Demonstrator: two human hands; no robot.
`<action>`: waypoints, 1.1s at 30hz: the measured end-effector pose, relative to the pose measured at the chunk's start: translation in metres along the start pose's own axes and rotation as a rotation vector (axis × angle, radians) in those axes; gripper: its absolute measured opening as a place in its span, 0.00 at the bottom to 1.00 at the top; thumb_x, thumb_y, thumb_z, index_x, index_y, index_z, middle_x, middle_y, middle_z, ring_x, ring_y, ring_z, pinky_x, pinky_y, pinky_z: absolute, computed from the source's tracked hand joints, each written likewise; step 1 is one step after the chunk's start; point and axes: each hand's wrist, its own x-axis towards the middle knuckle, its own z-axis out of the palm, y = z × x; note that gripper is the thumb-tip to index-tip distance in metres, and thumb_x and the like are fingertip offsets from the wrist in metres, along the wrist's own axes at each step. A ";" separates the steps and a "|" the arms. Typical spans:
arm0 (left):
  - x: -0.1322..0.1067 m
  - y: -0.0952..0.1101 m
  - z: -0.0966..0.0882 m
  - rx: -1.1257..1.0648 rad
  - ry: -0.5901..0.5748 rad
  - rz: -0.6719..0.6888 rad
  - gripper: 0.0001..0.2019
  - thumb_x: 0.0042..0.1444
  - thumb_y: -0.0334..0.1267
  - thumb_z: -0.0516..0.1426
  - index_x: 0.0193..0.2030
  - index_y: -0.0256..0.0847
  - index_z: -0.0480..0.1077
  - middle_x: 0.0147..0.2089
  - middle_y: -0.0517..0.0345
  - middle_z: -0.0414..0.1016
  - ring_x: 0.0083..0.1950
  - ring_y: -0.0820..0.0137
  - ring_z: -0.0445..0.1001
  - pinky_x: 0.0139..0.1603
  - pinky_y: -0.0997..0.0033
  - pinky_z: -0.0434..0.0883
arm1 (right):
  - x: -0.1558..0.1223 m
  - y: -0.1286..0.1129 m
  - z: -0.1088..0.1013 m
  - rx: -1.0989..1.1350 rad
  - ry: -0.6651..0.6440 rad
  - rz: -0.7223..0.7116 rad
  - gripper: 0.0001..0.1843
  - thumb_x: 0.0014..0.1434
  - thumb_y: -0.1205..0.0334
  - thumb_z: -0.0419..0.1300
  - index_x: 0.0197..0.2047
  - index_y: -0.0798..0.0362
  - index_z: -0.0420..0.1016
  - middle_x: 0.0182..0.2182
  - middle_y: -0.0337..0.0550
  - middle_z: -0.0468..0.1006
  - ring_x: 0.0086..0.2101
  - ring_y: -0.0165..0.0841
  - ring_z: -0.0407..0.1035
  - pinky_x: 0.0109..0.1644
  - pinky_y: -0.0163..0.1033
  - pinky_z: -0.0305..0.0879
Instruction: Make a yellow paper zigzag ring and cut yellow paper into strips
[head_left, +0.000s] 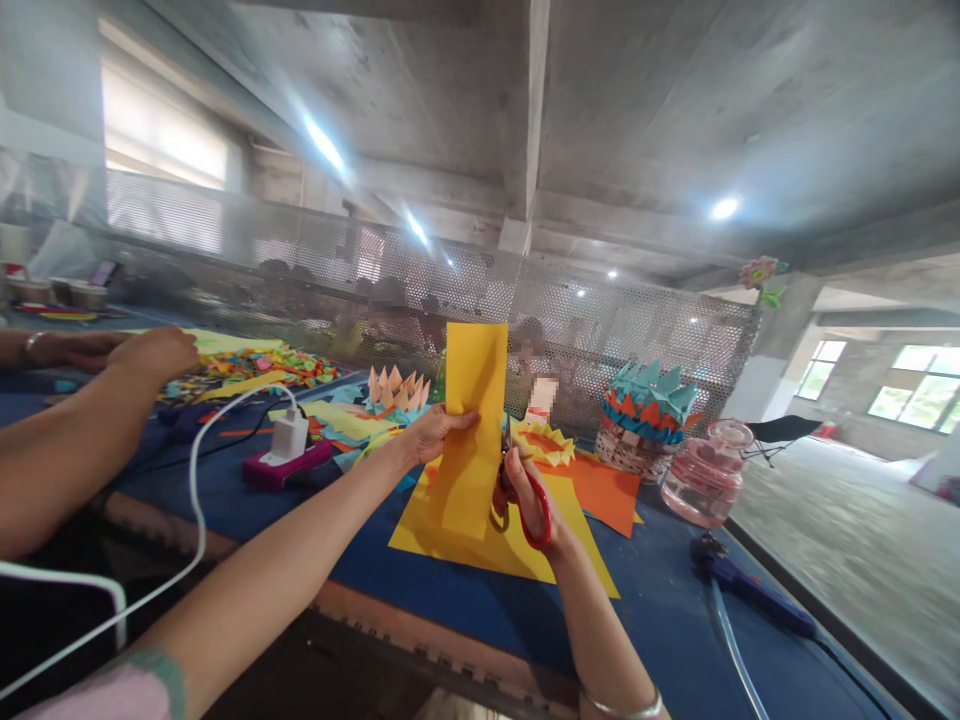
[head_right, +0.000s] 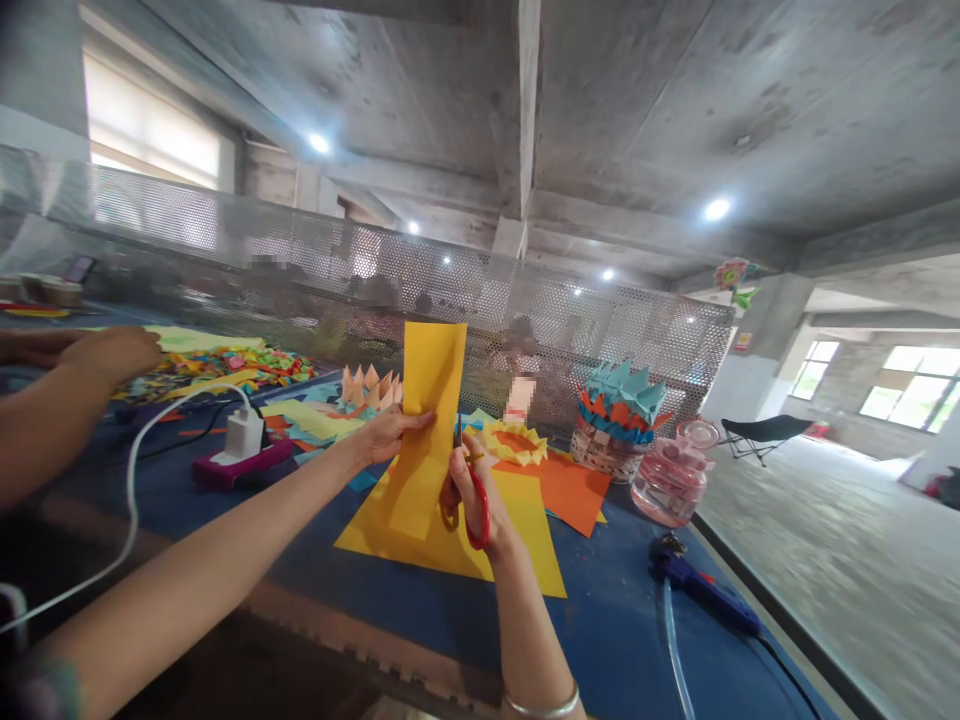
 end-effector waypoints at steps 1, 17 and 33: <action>0.000 0.000 0.001 0.002 0.001 -0.002 0.16 0.34 0.30 0.71 0.32 0.30 0.76 0.29 0.49 0.80 0.28 0.63 0.78 0.32 0.66 0.77 | 0.000 0.000 0.000 0.005 -0.005 -0.002 0.25 0.59 0.36 0.49 0.43 0.51 0.62 0.17 0.28 0.61 0.15 0.24 0.56 0.18 0.30 0.57; 0.004 -0.006 -0.004 0.031 0.013 0.010 0.16 0.34 0.32 0.71 0.32 0.32 0.76 0.29 0.50 0.80 0.29 0.62 0.79 0.33 0.66 0.76 | 0.004 0.012 -0.003 0.054 0.060 0.003 0.27 0.58 0.35 0.49 0.44 0.51 0.62 0.18 0.29 0.60 0.17 0.26 0.58 0.20 0.31 0.59; -0.001 -0.009 0.000 0.072 -0.038 -0.058 0.22 0.27 0.37 0.73 0.32 0.30 0.77 0.29 0.48 0.80 0.29 0.62 0.78 0.33 0.66 0.76 | 0.004 0.006 -0.003 0.018 0.084 -0.064 0.25 0.60 0.35 0.45 0.34 0.51 0.63 0.15 0.31 0.62 0.16 0.25 0.57 0.19 0.31 0.55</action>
